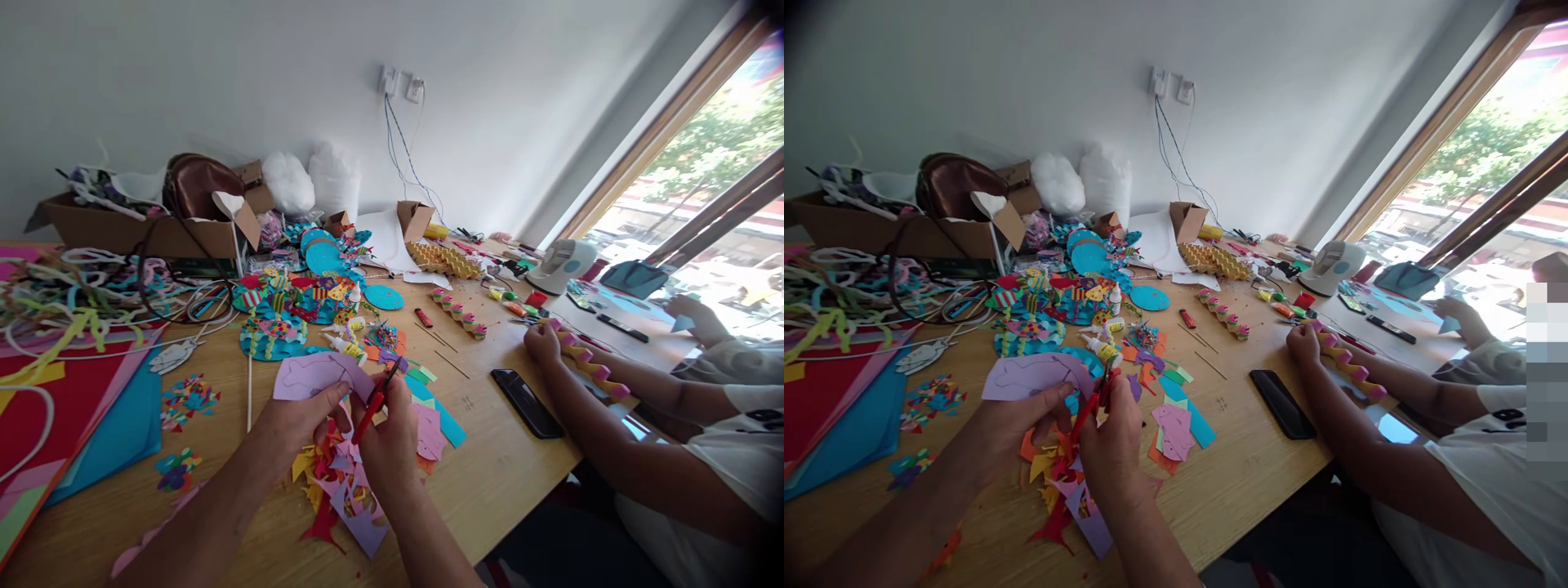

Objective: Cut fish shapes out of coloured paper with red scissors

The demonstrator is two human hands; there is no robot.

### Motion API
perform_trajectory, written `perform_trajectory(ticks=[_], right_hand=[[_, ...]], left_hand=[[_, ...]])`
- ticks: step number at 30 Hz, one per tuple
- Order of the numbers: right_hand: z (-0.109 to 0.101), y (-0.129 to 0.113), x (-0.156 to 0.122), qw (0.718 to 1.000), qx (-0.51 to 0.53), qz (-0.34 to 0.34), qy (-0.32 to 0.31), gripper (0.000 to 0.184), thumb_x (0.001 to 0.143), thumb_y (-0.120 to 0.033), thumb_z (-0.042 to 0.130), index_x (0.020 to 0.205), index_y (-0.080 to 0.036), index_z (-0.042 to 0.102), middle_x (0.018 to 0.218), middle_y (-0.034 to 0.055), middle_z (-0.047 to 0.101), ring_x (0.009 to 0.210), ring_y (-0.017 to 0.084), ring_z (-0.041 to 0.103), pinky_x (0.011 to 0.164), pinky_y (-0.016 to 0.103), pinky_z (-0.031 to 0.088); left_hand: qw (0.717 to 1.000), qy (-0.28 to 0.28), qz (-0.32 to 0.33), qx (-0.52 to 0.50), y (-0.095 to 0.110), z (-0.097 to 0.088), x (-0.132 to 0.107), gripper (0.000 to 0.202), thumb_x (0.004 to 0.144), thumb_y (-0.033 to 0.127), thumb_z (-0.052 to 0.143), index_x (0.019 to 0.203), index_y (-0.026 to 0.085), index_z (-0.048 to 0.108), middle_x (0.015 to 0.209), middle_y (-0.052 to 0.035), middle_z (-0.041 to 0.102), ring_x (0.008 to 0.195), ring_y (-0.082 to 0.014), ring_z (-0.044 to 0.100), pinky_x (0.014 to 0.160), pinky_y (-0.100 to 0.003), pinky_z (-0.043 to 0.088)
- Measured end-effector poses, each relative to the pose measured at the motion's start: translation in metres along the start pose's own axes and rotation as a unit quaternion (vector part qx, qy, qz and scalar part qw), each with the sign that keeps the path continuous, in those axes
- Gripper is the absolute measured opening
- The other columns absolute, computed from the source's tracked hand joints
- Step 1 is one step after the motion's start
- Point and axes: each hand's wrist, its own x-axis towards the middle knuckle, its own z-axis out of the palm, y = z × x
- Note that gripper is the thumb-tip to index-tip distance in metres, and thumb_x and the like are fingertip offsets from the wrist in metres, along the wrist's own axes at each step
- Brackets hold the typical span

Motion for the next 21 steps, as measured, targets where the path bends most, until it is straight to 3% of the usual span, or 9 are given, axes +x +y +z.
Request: perform_trajectory(ticks=[3,8,11,13,21], right_hand=[[-0.002,-0.002,0.0,0.998,0.036,0.036,-0.02,0.013,0.076,-0.021,0.057,0.076,-0.023,0.043,0.062,-0.0053,0.047,0.056,0.013,0.043,0.052,0.024,0.035],[-0.026,-0.013,-0.009,0.981,0.14,0.09,-0.095,0.019,0.086,-0.036,0.053,0.076,-0.021,0.047,0.067,-0.0019,0.048,0.059,0.013,0.043,0.053,0.024,0.035],[-0.039,-0.02,-0.016,0.932,0.224,0.126,-0.254,0.038,0.09,-0.05,0.044,0.067,-0.02,0.046,0.057,-0.0027,0.044,0.052,0.012,0.039,0.048,0.024,0.03],[-0.04,-0.022,-0.019,0.907,0.224,0.166,-0.316,0.043,0.088,-0.054,0.046,0.062,-0.02,0.044,0.052,-0.0037,0.042,0.047,0.01,0.036,0.044,0.024,0.025],[-0.027,-0.016,-0.018,0.9,0.174,0.217,-0.335,0.041,0.086,-0.047,0.052,0.058,-0.021,0.039,0.048,-0.005,0.041,0.046,0.009,0.037,0.043,0.021,0.025]], left_hand=[[1.0,0.011,0.022,-0.013,-0.001,0.0,0.001,0.018,0.069,0.034,0.061,0.062,0.017,0.062,0.053,0.0005,0.062,0.042,-0.011,0.048,0.042,-0.023,0.038],[0.992,0.102,0.057,0.042,-0.004,-0.009,0.006,0.018,0.07,0.033,0.062,0.058,0.019,0.06,0.055,0.0012,0.059,0.057,-0.016,0.054,0.058,-0.028,0.044],[0.99,0.125,0.053,0.048,-0.005,-0.012,0.007,0.017,0.068,0.035,0.063,0.059,0.02,0.061,0.058,0.0007,0.061,0.062,-0.0184,0.058,0.061,-0.028,0.046],[0.989,0.13,0.051,0.038,-0.005,-0.012,0.006,0.017,0.067,0.036,0.063,0.059,0.021,0.062,0.058,0.0011,0.062,0.062,-0.0183,0.059,0.06,-0.027,0.046],[0.992,0.108,0.043,0.055,-0.002,-0.014,0.002,0.022,0.068,0.036,0.061,0.052,0.022,0.057,0.054,0.0019,0.057,0.057,-0.0173,0.055,0.058,-0.027,0.044]])
